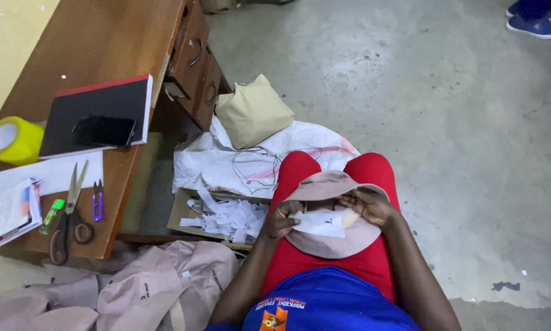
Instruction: Trim excess threads and remove paper inserts from bucket hats using scissors
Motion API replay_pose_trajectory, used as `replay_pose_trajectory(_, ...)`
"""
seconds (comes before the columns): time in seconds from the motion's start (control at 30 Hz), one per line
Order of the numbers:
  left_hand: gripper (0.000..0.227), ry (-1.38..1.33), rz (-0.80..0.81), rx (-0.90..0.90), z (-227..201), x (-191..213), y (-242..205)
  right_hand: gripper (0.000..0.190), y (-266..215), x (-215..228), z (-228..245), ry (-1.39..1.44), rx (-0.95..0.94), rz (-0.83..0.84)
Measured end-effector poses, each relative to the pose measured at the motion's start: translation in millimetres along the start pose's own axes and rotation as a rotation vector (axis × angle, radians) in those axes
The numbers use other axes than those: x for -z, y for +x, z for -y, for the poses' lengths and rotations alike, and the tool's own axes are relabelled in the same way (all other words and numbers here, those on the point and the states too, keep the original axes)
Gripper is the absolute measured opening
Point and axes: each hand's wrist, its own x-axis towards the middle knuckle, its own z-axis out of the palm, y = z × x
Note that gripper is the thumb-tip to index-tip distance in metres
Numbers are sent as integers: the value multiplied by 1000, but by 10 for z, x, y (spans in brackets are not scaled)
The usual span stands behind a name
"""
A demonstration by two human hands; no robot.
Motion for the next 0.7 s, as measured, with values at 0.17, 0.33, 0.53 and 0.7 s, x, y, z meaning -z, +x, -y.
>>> replay_pose_trajectory(0.17,22,-166,-394,16,-63,-67,182,28,-99,-233,-65,-196,-114,-63)
replay_pose_trajectory(0.33,26,-72,-546,-18,-41,-103,251,62,-233,-237,-89,-1071,-164,144)
replay_pose_trajectory(0.53,30,112,-540,-33,-793,-764,583,43,-163,-675,-810,-713,-181,-523)
replay_pose_trajectory(0.7,61,1173,-605,-80,-954,-1232,521,34,-72,-1054,-772,-781,174,-721)
